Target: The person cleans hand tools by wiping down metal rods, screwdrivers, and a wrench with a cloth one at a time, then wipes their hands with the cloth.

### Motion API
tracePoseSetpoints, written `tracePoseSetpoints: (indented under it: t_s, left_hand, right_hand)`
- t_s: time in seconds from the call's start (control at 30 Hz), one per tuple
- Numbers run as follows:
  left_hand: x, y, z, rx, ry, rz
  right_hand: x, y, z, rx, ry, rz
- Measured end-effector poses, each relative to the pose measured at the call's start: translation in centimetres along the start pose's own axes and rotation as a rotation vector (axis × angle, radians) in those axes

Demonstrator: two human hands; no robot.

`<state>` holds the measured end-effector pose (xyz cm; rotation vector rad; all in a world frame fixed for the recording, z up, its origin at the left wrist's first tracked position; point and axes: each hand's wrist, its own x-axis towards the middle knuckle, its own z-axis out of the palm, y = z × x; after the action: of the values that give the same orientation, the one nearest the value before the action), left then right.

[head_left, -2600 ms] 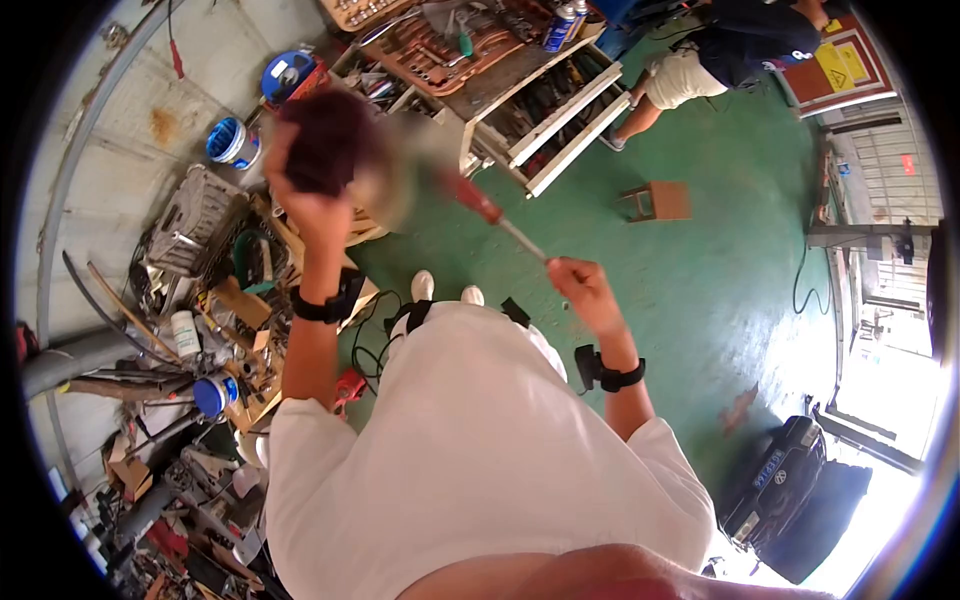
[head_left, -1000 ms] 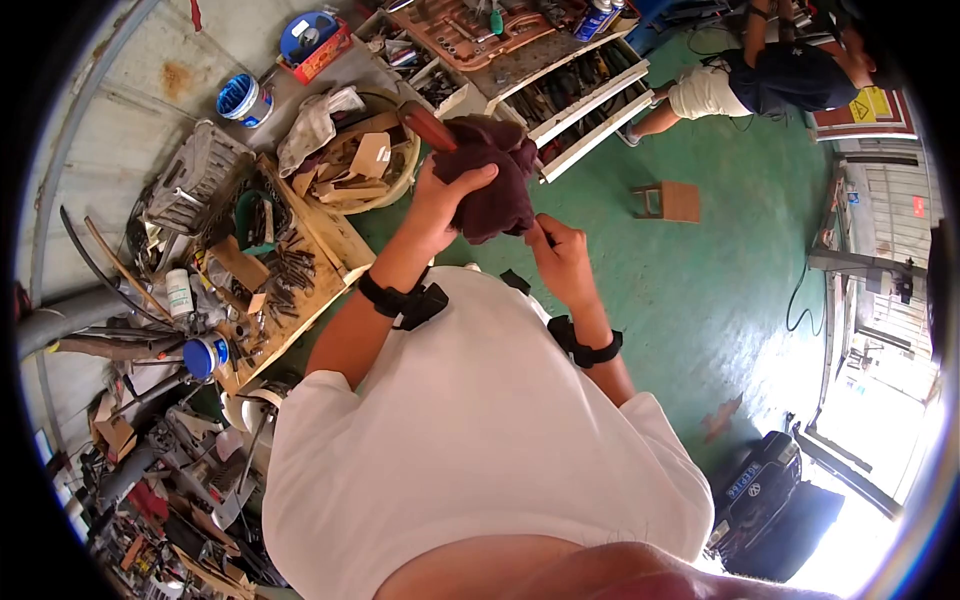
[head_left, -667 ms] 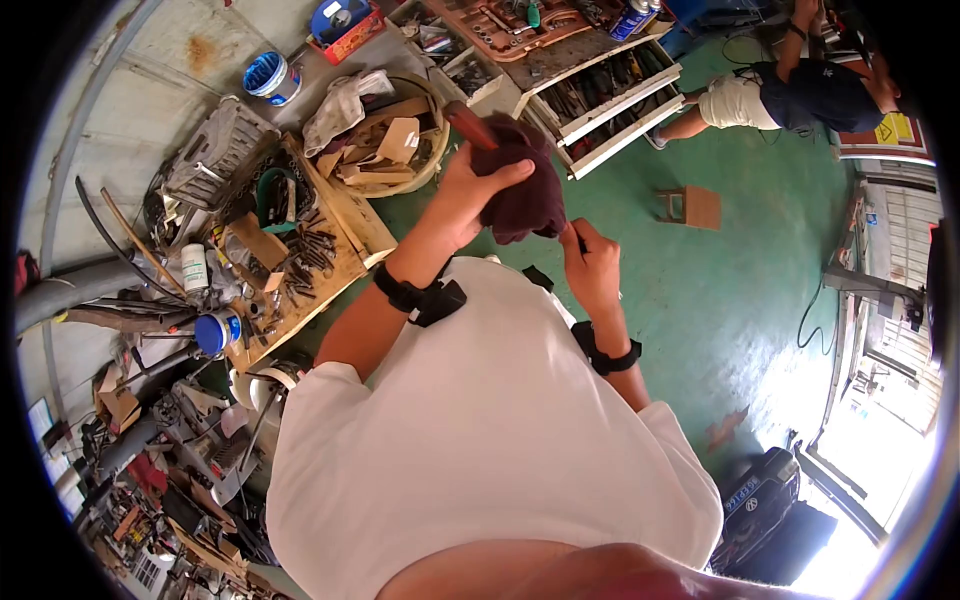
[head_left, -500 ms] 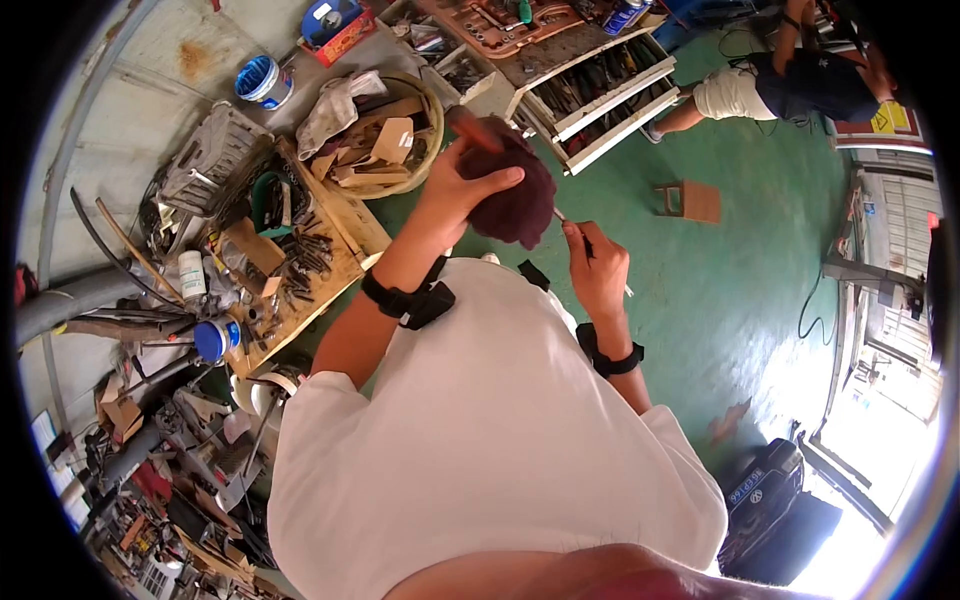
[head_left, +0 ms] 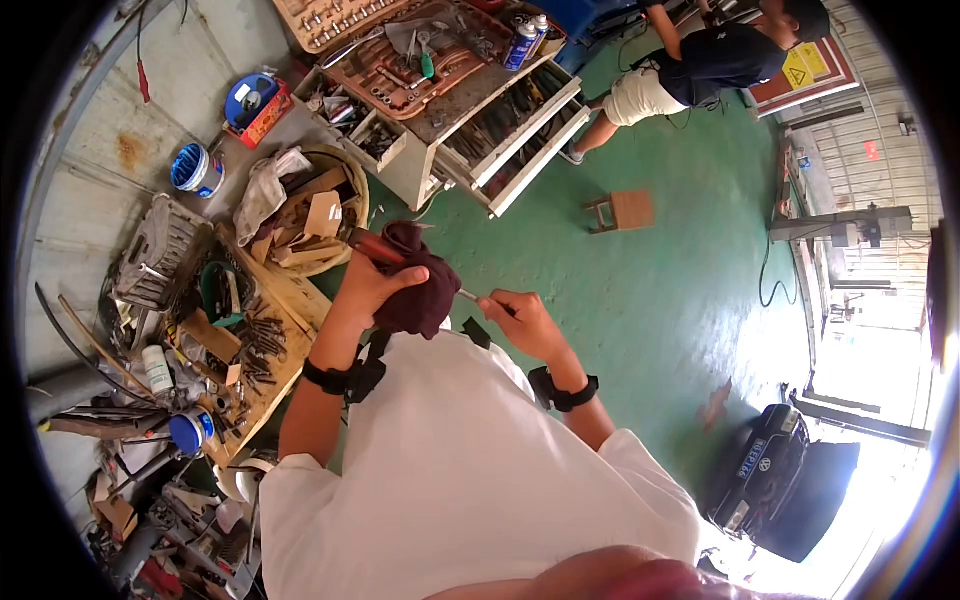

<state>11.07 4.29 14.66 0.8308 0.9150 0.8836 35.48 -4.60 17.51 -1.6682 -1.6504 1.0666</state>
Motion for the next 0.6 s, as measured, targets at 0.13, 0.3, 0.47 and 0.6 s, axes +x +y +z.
tracePoseSetpoints:
  t_s: [0.13,0.3,0.47,0.6]
  left_hand:
    - [-0.8,-0.1,-0.2,-0.021,-0.072,-0.077]
    - [0.1,-1.9,-0.3,-0.152,0.064,-0.037]
    - [-0.4,-1.0,-1.2,-0.145,0.112,-0.040]
    - [-1.4,0.5,-2.7,-0.145,0.169,-0.047]
  right_hand:
    - [-0.8,0.6,-0.3,-0.003,-0.117,0.071]
    - [-1.1,0.4,0.3,-0.056,-0.042,0.014]
    - [-1.0,0.3,0.3,-0.080,-0.015,-0.024]
    - [-1.8,1.5,0.1,-0.083,-0.045,-0.011]
